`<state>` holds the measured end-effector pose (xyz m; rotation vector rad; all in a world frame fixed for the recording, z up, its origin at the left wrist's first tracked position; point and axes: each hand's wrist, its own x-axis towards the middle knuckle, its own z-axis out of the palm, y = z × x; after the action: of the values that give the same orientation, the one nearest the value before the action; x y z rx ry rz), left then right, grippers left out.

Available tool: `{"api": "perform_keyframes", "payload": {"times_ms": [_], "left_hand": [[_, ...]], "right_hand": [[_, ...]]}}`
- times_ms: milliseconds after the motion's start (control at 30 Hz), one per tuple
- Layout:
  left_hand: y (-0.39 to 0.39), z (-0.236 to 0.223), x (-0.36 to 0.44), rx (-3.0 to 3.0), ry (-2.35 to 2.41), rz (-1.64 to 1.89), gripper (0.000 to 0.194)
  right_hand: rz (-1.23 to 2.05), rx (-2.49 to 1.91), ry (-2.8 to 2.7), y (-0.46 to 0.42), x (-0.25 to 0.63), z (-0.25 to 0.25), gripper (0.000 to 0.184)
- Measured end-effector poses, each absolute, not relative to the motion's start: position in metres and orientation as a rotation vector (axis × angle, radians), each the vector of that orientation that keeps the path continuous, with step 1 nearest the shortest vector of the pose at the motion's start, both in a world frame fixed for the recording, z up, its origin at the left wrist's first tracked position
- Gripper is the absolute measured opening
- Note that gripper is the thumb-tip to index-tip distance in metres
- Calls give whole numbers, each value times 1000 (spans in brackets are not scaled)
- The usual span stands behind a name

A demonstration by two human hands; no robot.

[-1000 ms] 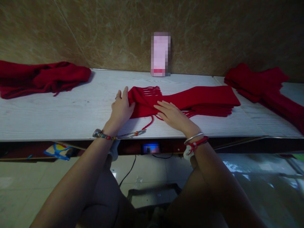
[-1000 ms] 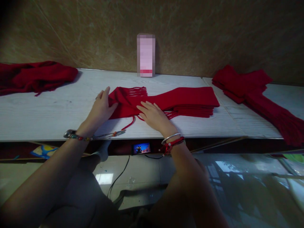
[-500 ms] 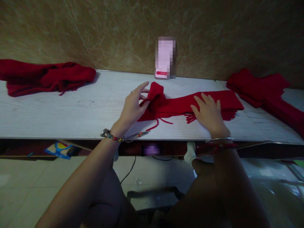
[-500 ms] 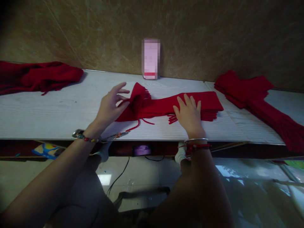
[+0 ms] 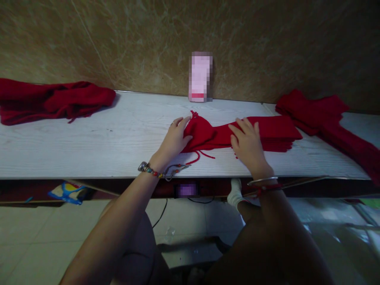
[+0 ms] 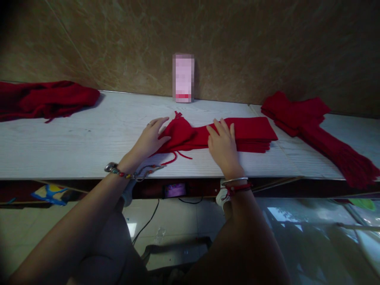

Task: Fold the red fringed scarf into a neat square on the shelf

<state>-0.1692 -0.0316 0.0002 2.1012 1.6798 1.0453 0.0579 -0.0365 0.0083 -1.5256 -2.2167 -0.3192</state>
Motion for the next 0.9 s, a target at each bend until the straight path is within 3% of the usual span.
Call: {"api": "perform_keyframes", "payload": {"times_ms": [133,567,733,900], "left_hand": [[-35,5,-167,1979,1758,899,56],[-36,11,-171,1855,1751,1255,40],[-39,24,-192,1777,1889,1375,33],[-51,35,-232,1706,2212,1360,39]], "right_hand": [[-197,-1504,-2358,-37,35,1,41],[-177,-1575,-2389,-31,37,-14,41],[-176,-1602,-2376,-30,41,-15,43],[-177,-1604,-2345,-29,47,-16,44]]}}
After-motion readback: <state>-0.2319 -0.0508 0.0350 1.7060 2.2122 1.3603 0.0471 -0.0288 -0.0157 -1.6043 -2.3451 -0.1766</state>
